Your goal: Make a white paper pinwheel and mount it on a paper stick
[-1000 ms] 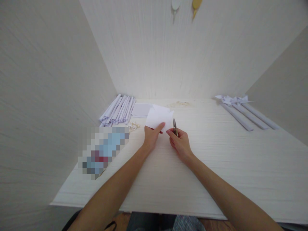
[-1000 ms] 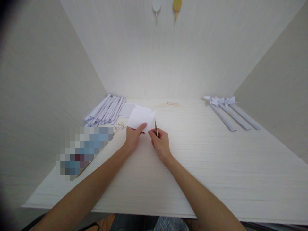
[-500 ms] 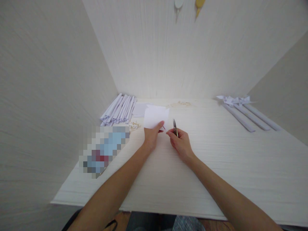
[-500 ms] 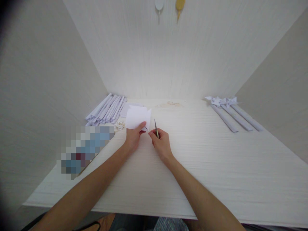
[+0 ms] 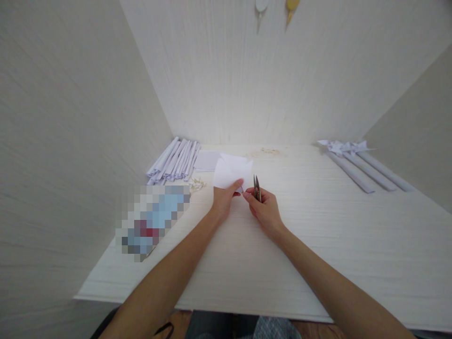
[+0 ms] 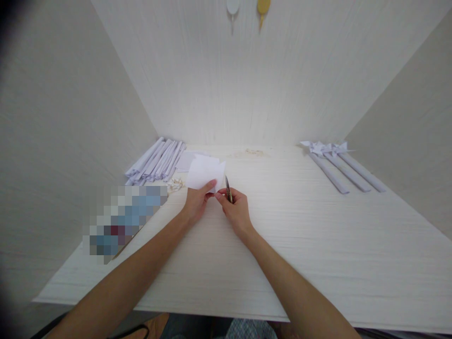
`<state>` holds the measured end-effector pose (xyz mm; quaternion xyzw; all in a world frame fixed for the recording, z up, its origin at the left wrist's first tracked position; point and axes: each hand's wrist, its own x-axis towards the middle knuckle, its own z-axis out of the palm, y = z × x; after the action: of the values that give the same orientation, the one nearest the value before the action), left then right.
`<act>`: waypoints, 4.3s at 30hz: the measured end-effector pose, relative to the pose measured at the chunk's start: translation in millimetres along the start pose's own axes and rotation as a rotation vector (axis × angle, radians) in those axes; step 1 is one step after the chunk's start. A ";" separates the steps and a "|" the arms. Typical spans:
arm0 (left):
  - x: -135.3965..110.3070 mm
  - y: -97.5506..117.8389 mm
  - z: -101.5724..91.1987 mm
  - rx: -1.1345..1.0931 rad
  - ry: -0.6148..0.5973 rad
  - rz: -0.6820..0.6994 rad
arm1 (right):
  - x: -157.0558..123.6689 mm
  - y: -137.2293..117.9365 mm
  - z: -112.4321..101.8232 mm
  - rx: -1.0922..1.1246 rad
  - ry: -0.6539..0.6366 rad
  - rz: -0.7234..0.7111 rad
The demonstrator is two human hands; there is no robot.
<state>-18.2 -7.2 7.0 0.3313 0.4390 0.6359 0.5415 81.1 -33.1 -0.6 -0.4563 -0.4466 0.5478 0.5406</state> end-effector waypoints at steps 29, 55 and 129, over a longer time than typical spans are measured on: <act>-5.3 -0.2 2.8 0.001 -0.085 -0.070 | 0.2 2.4 -0.2 -0.015 0.028 -0.051; -7.0 0.8 4.7 0.011 -0.075 -0.062 | 2.7 6.4 -0.1 -0.075 0.033 -0.082; 4.5 -1.7 -2.1 -0.029 0.046 0.069 | -2.4 -7.9 1.0 -0.061 -0.223 0.116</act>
<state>-20.3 -3.2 4.4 0.3234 0.4304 0.6680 0.5137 81.6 -35.4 7.3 -0.4338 -0.4932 0.6117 0.4410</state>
